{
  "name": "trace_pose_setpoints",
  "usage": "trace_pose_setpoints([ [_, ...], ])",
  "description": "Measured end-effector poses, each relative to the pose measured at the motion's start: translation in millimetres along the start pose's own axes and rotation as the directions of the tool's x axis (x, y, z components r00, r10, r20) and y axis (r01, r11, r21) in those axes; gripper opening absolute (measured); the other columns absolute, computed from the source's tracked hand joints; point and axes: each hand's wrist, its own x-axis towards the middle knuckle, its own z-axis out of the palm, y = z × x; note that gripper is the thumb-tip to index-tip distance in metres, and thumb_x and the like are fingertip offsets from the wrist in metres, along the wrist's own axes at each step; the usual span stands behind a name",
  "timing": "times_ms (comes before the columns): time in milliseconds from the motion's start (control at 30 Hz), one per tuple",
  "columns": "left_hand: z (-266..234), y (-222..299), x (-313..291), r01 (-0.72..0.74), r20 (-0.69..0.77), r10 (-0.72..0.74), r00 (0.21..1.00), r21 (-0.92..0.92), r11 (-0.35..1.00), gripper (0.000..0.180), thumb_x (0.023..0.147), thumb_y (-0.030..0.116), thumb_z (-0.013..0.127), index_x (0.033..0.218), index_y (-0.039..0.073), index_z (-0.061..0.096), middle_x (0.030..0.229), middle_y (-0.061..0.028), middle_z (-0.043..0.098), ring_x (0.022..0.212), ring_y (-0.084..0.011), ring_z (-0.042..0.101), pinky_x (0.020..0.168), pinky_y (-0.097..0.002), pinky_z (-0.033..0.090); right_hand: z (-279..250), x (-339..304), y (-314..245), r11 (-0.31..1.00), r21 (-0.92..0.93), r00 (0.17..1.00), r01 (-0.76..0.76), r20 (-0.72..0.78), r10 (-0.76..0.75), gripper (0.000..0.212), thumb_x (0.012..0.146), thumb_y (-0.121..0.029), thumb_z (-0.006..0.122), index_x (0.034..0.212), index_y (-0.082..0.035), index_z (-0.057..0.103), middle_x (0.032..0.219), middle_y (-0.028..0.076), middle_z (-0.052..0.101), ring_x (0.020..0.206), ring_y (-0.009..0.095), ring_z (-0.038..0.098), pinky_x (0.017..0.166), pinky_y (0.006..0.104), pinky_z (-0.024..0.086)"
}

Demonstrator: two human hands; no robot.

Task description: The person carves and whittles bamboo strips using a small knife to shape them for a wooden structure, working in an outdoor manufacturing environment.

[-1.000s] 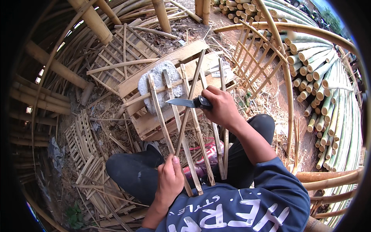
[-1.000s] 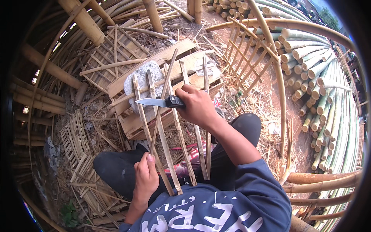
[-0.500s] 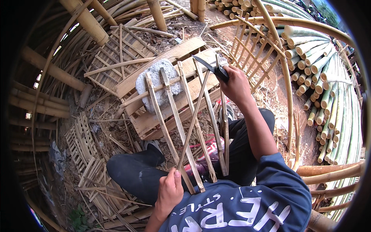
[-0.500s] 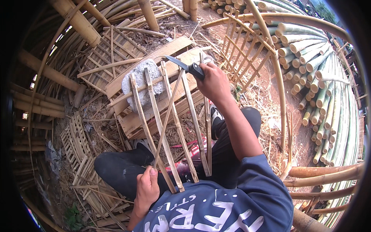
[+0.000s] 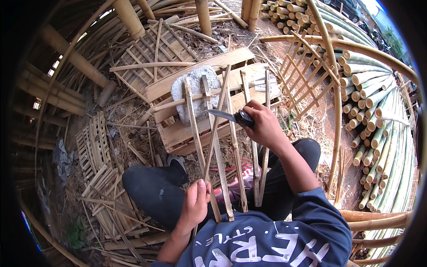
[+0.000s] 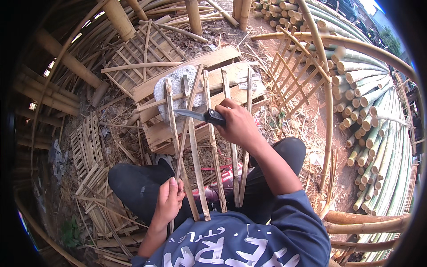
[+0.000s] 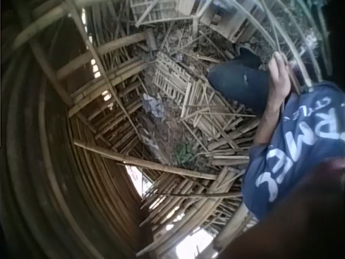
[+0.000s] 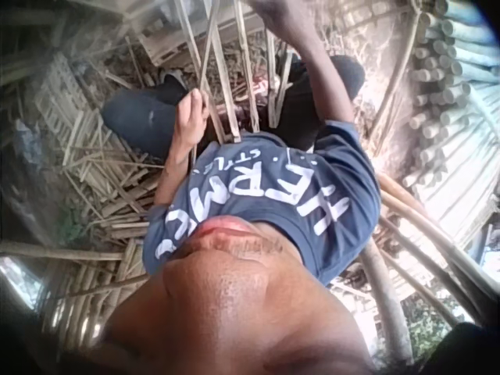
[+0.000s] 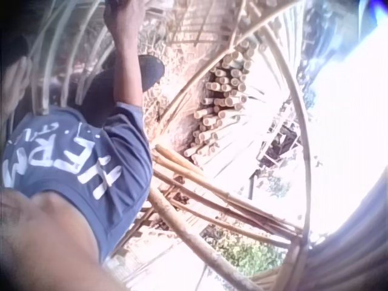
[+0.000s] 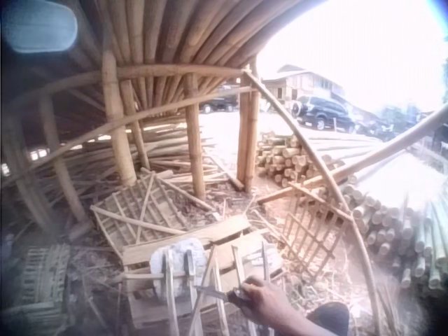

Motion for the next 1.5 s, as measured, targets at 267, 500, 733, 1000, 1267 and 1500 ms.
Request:
trace_pose_setpoints([
  [267,4.0,16.0,7.2,-0.166,-0.177,0.235,0.956,0.336,0.927,0.046,0.113,0.032,0.034,0.08,0.003,0.049,0.057,0.0015,0.041,0.048,-0.006,0.04,0.045,-0.027,0.032,19.7,-11.3,-44.0,0.998,-0.017,0.978,0.057,0.2,-0.052,0.03,0.074,-0.017,0.075,0.1,-0.008,0.064,0.101,0.014,0.061,0.074,0.038,0.07,0.063,0.0495,0.056],
  [500,-3.0,26.1,9.8,-0.235,-0.112,0.325,0.939,0.482,0.844,0.045,0.112,0.028,0.036,0.08,0.001,0.05,0.056,-0.0036,0.046,0.048,-0.0117,0.045,0.048,-0.0317,0.036,16.0,-8.2,-37.6,0.991,-0.117,0.994,0.061,0.095,-0.05,0.031,0.07,-0.018,0.077,0.098,-0.009,0.066,0.097,0.013,0.061,0.071,0.034,0.07,0.059,0.0469,0.054],
  [733,-1.4,28.1,-6.6,-0.083,-0.063,0.127,0.99,0.47,0.879,0.036,0.109,0.02,0.042,0.083,-0.001,0.054,0.065,-0.0179,0.06,0.061,-0.0372,0.065,0.057,-0.0431,0.047,-10.5,18.6,25.5,0.911,-0.237,0.937,-0.338,-0.177,0.301,0.016,0.087,-0.02,0.067,0.095,-0.007,0.069,0.093,0.016,0.064,0.078,0.039,0.069,0.07,0.0514,0.054],
  [1000,-11.5,17.7,-6.1,-0.133,-0.21,0.242,0.947,0.427,0.894,0.037,0.11,0.024,0.044,0.085,0.001,0.057,0.056,0.0,0.043,0.052,-0.0059,0.04,0.049,-0.0294,0.032,-50.3,6.2,99.0,0.754,-0.051,0.732,-0.655,-0.289,0.616,0.042,0.097,-0.042,0.064,0.104,-0.002,0.074,0.099,0.023,0.069,0.097,0.038,0.069,0.086,0.0481,0.052],
  [1267,-42.9,-14.9,-5.8,-0.05,-0.335,0.118,0.935,0.207,0.977,0.032,0.111,0.031,0.046,0.093,0.007,0.053,0.062,0.0078,0.04,0.049,0.0008,0.035,0.042,-0.0191,0.029,-52.5,8.1,120.8,0.684,0.17,0.672,-0.71,-0.126,0.73,0.049,0.099,-0.05,0.065,0.099,-0.002,0.071,0.087,0.013,0.068,0.068,0.018,0.062,0.062,0.0386,0.051],
  [1500,-51.3,-32.0,-11.3,-0.013,-0.397,0.103,0.912,0.224,0.975,0.028,0.111,0.028,0.047,0.095,0.006,0.055,0.061,0.0067,0.04,0.048,-0.0011,0.036,0.043,-0.0215,0.028,-51.0,4.8,120.7,-0.307,0.937,0.876,-0.168,0.285,0.39,0.035,0.107,-0.044,0.053,0.106,-0.009,0.061,0.099,0.007,0.064,0.055,0.003,0.04,0.051,0.0217,0.039],
])
